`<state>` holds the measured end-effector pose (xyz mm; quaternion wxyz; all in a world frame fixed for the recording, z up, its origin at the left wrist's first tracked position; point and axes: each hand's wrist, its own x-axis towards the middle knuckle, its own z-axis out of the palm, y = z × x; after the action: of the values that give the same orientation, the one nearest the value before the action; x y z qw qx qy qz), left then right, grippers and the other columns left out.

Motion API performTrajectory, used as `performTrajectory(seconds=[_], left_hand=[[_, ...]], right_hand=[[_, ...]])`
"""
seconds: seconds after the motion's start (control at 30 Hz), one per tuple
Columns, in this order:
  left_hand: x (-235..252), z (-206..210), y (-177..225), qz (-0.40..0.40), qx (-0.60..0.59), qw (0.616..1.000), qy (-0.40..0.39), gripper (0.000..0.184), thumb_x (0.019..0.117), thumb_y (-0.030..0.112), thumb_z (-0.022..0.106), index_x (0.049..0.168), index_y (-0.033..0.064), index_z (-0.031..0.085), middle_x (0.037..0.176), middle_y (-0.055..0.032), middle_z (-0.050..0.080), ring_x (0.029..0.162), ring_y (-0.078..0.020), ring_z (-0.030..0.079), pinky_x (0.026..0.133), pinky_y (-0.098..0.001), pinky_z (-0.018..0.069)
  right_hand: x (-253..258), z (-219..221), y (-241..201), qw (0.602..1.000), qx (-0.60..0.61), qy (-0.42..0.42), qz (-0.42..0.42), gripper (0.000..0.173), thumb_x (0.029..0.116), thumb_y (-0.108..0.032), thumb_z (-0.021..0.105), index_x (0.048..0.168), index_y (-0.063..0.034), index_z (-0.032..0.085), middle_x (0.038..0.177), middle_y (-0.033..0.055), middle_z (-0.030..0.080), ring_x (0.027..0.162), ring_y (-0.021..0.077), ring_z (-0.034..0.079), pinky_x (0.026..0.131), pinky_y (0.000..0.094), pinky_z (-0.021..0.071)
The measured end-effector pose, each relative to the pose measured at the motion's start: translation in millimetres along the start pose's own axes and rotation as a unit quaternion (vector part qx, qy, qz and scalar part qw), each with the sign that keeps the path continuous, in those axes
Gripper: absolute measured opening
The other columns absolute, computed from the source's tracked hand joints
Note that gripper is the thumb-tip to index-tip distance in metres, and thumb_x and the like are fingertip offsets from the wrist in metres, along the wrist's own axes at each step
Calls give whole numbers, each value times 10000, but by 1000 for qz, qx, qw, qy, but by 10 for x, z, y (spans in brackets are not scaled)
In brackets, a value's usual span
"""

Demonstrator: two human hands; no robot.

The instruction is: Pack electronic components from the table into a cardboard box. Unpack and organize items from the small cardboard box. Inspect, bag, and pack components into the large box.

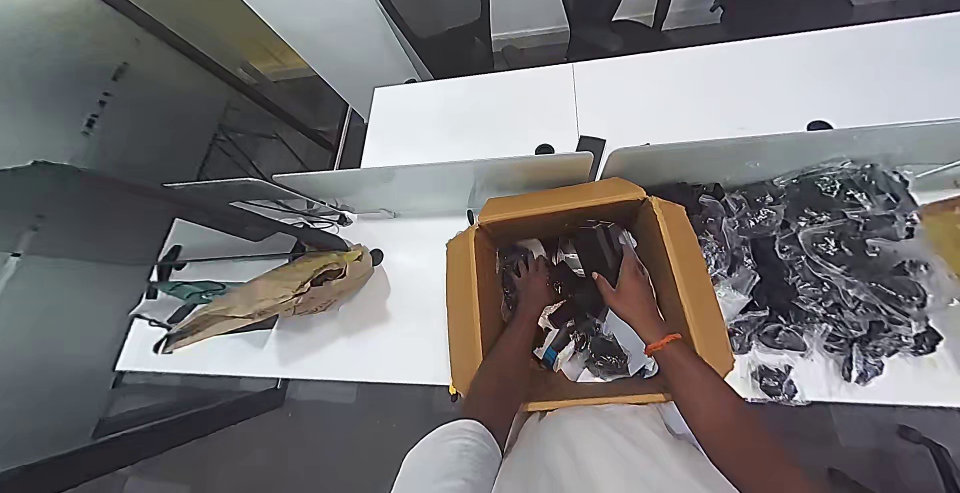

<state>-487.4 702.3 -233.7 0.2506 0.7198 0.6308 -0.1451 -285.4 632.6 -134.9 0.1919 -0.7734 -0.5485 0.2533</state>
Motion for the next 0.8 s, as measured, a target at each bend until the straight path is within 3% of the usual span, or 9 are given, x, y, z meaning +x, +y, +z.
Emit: performTrajectory(seconds=[0.13,0.23,0.3,0.37,0.43,0.5,0.6,0.67,0.8], left_hand=[[-42,134,-28,3,9,999,-44,1198,717,218,890,1659,148,153,1683,-259,145,1464,-556,287,993,-733,443],[-47,126,28,-27,-5,998,-55,1221,715,171,886,1654,91,110,1651,-291,203,1344,-556,455,938,-691,503],[-90,78,77,-45,-12,997,-61,972,862,156,740,1625,9,156,1566,-314,356,1222,-518,579,927,-640,534],[-173,-73,147,-38,-11,996,-78,712,966,248,606,1534,-75,324,1347,-312,583,1159,-470,639,931,-606,541],[-253,-312,197,-15,7,994,-109,432,997,221,569,1315,-70,598,1298,-274,634,1202,-458,616,953,-641,513],[-220,-462,162,19,38,997,-64,315,963,145,607,1227,-8,682,1339,-257,619,1272,-470,563,981,-683,474],[60,-359,-218,63,49,997,18,598,915,83,659,1495,106,519,1612,-255,339,1494,-530,239,1132,-778,220],[41,-178,-428,47,49,998,-15,587,939,157,661,1504,124,508,1650,-283,231,1511,-554,152,1153,-780,155],[-180,-229,-61,-40,72,991,-110,599,977,194,605,1498,-47,433,1616,-352,197,1448,-586,253,1067,-747,348]], right_hand=[[35,86,16,992,-117,-38,17,933,867,-295,736,1605,-30,230,1500,260,461,1335,433,517,1050,582,476],[-42,49,-131,977,-208,-14,-52,867,821,-22,708,1597,-78,323,1608,293,303,1448,546,319,1075,728,364],[-166,143,-250,957,-221,-55,-182,737,875,42,637,1564,-66,399,1614,281,319,1479,527,289,1134,739,282],[-187,395,-255,921,-209,-152,-290,583,924,47,593,1490,-17,471,1525,288,445,1400,489,440,1099,669,390],[-114,731,-107,902,-201,-273,-267,707,841,-32,742,1486,-2,453,1513,295,434,1356,492,469,1024,630,470],[-36,960,58,900,-222,-323,-188,980,761,-142,856,1575,-22,323,1623,322,232,1434,556,330,1023,661,468],[67,1129,169,895,-274,-317,-155,1052,732,-102,841,1623,-138,283,1688,273,59,1464,606,214,980,741,446],[90,1094,153,890,-291,-313,-158,868,798,-10,758,1575,-182,409,1701,227,85,1388,631,323,892,732,495],[197,1051,135,884,-300,-317,-166,710,791,47,715,1452,-153,553,1665,225,210,1234,599,493,793,668,557]])
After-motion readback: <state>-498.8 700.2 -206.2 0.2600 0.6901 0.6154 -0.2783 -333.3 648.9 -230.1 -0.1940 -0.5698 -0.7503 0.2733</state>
